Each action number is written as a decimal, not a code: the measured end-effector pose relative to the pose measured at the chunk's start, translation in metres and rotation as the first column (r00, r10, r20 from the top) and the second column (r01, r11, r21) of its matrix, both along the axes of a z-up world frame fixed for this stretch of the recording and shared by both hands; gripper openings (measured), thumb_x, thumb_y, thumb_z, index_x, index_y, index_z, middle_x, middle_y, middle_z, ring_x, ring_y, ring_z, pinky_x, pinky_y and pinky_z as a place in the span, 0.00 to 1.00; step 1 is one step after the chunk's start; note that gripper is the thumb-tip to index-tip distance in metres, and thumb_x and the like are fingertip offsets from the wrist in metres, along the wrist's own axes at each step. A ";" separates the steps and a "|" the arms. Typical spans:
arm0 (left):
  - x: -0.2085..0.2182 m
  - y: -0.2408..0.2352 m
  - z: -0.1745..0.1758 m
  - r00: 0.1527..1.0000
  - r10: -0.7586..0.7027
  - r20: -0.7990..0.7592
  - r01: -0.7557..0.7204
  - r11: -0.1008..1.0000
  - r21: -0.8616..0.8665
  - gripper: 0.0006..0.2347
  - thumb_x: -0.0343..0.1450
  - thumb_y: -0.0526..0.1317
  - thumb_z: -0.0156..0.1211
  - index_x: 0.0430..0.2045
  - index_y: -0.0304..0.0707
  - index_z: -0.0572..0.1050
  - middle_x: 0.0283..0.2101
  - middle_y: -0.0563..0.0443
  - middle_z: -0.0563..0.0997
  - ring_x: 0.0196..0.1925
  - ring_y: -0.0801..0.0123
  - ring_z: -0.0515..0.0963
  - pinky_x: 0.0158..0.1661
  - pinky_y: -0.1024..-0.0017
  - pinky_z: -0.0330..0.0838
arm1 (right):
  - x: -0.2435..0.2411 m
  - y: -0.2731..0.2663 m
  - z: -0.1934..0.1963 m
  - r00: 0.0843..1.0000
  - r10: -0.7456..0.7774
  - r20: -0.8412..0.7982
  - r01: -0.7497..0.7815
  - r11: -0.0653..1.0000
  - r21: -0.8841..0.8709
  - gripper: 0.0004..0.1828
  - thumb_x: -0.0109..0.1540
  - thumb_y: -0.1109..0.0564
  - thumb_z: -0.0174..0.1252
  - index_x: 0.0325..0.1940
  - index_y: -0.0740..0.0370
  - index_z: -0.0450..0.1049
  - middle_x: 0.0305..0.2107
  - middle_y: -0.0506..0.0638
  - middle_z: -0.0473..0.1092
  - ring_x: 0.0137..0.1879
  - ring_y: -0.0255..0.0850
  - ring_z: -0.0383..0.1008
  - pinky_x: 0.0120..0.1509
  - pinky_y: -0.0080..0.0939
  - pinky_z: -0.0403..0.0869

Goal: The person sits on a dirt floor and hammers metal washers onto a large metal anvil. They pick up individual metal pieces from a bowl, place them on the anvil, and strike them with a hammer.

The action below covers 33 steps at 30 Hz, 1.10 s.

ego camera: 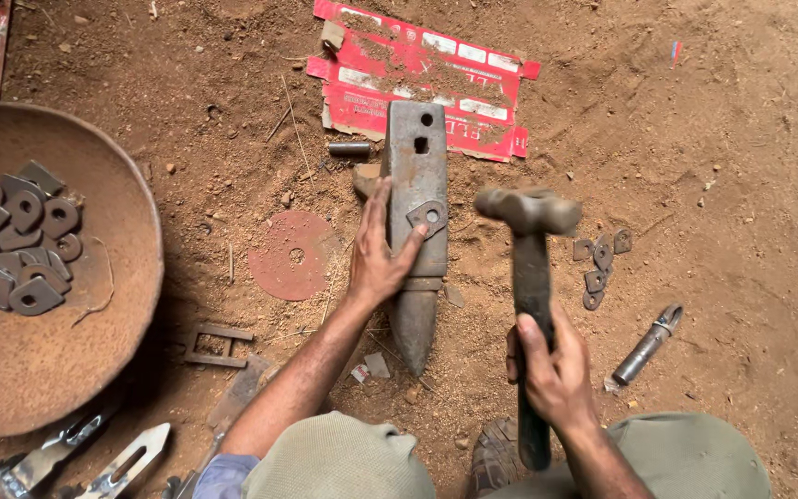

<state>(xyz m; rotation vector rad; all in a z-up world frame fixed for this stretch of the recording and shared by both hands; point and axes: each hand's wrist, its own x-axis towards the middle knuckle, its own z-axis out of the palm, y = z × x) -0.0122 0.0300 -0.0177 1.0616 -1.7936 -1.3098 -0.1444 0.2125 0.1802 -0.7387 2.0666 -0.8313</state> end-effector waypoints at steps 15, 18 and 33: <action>-0.014 0.007 0.021 0.990 0.141 -0.016 -0.129 0.940 0.316 0.38 0.70 0.42 0.62 0.73 0.33 0.45 0.65 0.26 0.70 0.61 0.42 0.78 0.58 0.49 0.77 | -0.017 -0.024 -0.007 0.992 -0.025 -0.125 0.036 0.995 0.089 0.19 0.69 0.42 0.47 0.45 0.61 0.68 0.16 0.50 0.68 0.18 0.37 0.70 0.20 0.38 0.71; -0.013 0.014 0.013 0.984 0.176 -0.043 -0.176 0.984 0.003 0.35 0.76 0.44 0.60 0.74 0.28 0.47 0.75 0.24 0.58 0.73 0.35 0.66 0.63 0.42 0.70 | -0.027 -0.006 0.010 0.992 -0.032 -0.121 0.030 0.999 -0.019 0.19 0.68 0.40 0.45 0.47 0.58 0.66 0.16 0.47 0.68 0.17 0.35 0.70 0.19 0.38 0.72; 0.008 -0.020 -0.013 0.998 -0.049 0.025 0.051 0.992 -0.115 0.36 0.73 0.47 0.64 0.72 0.31 0.51 0.74 0.23 0.58 0.75 0.39 0.61 0.68 0.39 0.61 | -0.014 0.008 -0.018 0.996 -0.082 0.039 0.083 0.996 -0.012 0.21 0.68 0.40 0.46 0.37 0.60 0.65 0.17 0.47 0.69 0.17 0.35 0.70 0.19 0.36 0.72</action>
